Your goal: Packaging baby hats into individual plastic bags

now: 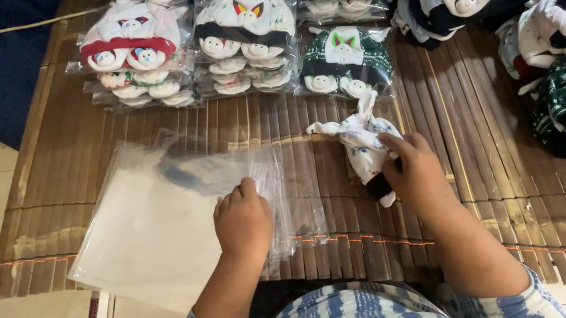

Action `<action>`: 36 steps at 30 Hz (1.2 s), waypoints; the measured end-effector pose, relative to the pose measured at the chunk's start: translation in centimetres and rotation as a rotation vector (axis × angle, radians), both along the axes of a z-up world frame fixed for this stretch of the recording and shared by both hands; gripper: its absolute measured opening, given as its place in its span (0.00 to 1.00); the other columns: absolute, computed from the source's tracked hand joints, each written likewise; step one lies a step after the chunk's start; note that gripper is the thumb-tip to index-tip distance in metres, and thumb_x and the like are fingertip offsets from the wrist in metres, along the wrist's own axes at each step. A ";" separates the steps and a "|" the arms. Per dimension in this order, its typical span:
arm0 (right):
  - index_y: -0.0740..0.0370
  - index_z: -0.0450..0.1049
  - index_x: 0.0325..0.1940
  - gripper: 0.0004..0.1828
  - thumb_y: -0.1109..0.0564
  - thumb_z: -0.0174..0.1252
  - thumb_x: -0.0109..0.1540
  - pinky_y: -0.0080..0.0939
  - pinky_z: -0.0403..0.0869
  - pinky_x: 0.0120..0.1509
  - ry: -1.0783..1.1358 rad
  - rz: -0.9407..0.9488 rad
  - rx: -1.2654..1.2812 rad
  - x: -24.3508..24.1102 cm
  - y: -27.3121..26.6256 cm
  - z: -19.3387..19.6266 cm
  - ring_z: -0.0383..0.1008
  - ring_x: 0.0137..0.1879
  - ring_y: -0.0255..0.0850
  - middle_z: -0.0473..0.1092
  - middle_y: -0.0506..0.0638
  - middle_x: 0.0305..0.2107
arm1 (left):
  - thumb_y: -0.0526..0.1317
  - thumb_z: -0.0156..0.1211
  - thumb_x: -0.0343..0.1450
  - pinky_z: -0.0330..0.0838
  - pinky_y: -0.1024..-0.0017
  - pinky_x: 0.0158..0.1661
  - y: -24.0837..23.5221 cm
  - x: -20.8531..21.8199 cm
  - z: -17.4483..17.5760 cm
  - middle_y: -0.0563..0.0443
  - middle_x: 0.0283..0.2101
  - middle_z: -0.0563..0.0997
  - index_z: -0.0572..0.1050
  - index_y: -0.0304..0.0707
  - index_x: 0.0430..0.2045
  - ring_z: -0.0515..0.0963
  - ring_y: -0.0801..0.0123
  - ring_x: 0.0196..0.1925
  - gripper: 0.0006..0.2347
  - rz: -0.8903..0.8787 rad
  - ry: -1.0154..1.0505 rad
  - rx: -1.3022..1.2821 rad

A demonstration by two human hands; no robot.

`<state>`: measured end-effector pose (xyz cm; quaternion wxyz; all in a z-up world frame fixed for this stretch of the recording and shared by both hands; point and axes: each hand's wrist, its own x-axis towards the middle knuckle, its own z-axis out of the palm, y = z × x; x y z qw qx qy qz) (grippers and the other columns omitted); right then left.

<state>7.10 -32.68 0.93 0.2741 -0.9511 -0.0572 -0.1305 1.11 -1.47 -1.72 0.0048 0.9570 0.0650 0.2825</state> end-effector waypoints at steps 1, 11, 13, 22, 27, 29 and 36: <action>0.41 0.76 0.61 0.29 0.57 0.63 0.55 0.58 0.79 0.47 0.000 -0.001 0.000 0.3 -0.7 -0.1 0.78 0.45 0.63 0.69 0.56 0.44 | 0.40 0.56 0.65 0.79 0.56 0.45 -0.5 0.2 0.1 0.53 0.24 0.78 0.72 0.47 0.28 0.83 0.61 0.31 0.03 -0.001 0.000 0.000; 0.36 0.79 0.60 0.27 0.53 0.63 0.56 0.58 0.74 0.57 0.058 -0.168 0.092 -2.0 -7.2 3.8 0.75 0.53 0.59 0.75 0.54 0.43 | 0.41 0.60 0.61 0.77 0.61 0.40 -9.1 3.1 6.7 0.52 0.22 0.74 0.70 0.46 0.24 0.80 0.60 0.25 0.06 -0.228 -0.229 0.049; 0.34 0.78 0.62 0.28 0.52 0.62 0.57 0.58 0.73 0.59 0.066 -0.200 0.088 -3.0 -7.9 5.5 0.75 0.55 0.58 0.75 0.55 0.44 | 0.39 0.57 0.64 0.76 0.62 0.41 -11.2 3.3 9.2 0.52 0.21 0.71 0.69 0.46 0.23 0.78 0.60 0.25 0.03 -0.253 -0.306 0.050; 0.63 0.78 0.62 0.24 0.65 0.60 0.60 0.42 0.69 0.52 -0.073 -0.211 0.177 -6.2 -11.3 8.4 0.71 0.45 0.46 0.74 0.57 0.44 | 0.36 0.61 0.69 0.71 0.44 0.58 -18.6 1.3 8.8 0.36 0.42 0.79 0.70 0.34 0.36 0.79 0.45 0.43 0.08 -0.658 -0.323 0.040; 0.66 0.78 0.63 0.24 0.66 0.61 0.61 0.43 0.70 0.51 -0.109 -0.233 0.157 -6.7 -12.9 7.6 0.72 0.45 0.48 0.74 0.60 0.46 | 0.36 0.59 0.70 0.75 0.49 0.56 -18.5 1.8 5.3 0.31 0.45 0.80 0.68 0.35 0.35 0.81 0.47 0.42 0.07 -0.812 -0.385 0.249; 0.65 0.77 0.62 0.24 0.66 0.61 0.61 0.42 0.70 0.52 -0.083 -0.249 0.195 -6.6 -13.2 7.0 0.72 0.46 0.47 0.74 0.58 0.45 | 0.41 0.58 0.73 0.75 0.51 0.52 -17.4 3.2 3.8 0.30 0.45 0.80 0.69 0.35 0.35 0.81 0.46 0.42 0.08 -0.795 -0.347 0.285; 0.66 0.78 0.62 0.25 0.67 0.61 0.59 0.41 0.70 0.50 -0.126 -0.204 0.133 -6.4 -12.9 7.0 0.72 0.44 0.46 0.74 0.58 0.44 | 0.38 0.57 0.64 0.71 0.66 0.31 -14.6 7.3 -0.1 0.47 0.33 0.75 0.69 0.41 0.36 0.74 0.59 0.35 0.09 -0.722 -0.116 0.154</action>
